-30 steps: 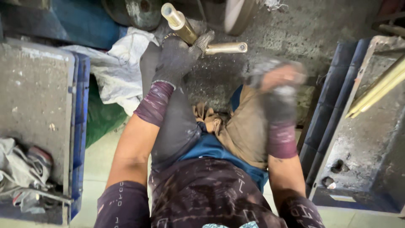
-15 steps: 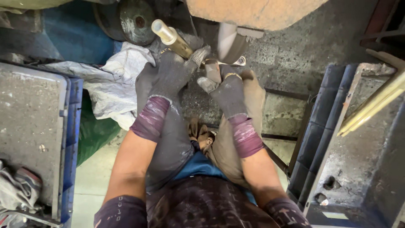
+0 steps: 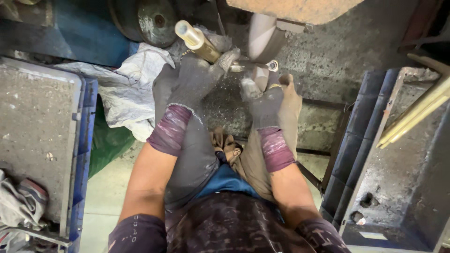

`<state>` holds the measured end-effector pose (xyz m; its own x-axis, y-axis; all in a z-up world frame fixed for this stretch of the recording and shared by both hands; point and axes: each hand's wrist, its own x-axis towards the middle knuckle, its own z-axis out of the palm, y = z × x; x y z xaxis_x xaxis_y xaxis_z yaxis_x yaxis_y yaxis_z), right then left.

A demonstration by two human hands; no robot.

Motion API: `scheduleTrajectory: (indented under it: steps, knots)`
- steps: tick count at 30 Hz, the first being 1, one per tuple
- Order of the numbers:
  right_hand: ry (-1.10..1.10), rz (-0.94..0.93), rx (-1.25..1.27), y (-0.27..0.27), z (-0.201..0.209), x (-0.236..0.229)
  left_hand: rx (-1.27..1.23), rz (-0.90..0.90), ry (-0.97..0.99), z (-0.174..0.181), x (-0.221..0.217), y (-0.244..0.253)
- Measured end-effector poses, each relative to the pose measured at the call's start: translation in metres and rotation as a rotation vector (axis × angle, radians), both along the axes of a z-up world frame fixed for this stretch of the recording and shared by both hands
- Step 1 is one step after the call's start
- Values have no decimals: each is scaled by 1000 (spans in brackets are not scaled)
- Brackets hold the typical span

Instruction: The person grinds the edges of several brass-colored metal rods using a bench grinder. They hold each rod with both gloved hands, rotate it to smooth different sides, and place finished pieces aside.

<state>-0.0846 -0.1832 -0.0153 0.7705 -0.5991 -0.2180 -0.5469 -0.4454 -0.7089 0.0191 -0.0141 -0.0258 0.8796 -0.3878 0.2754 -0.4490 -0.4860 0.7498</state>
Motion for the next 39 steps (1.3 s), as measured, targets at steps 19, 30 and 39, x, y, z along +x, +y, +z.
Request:
scheduleTrajectory:
  steps: [19,30,39]
  knots:
    - [-131,14,-583,-193,87,-99,672,-86,-302,-61,-10,40]
    - [-24,-338,-753,-303,41,-63,570,15,-40,-45,-19,36]
    - [-419,-6,-569,-267,88,-174,-20,155,245,-47,-41,55]
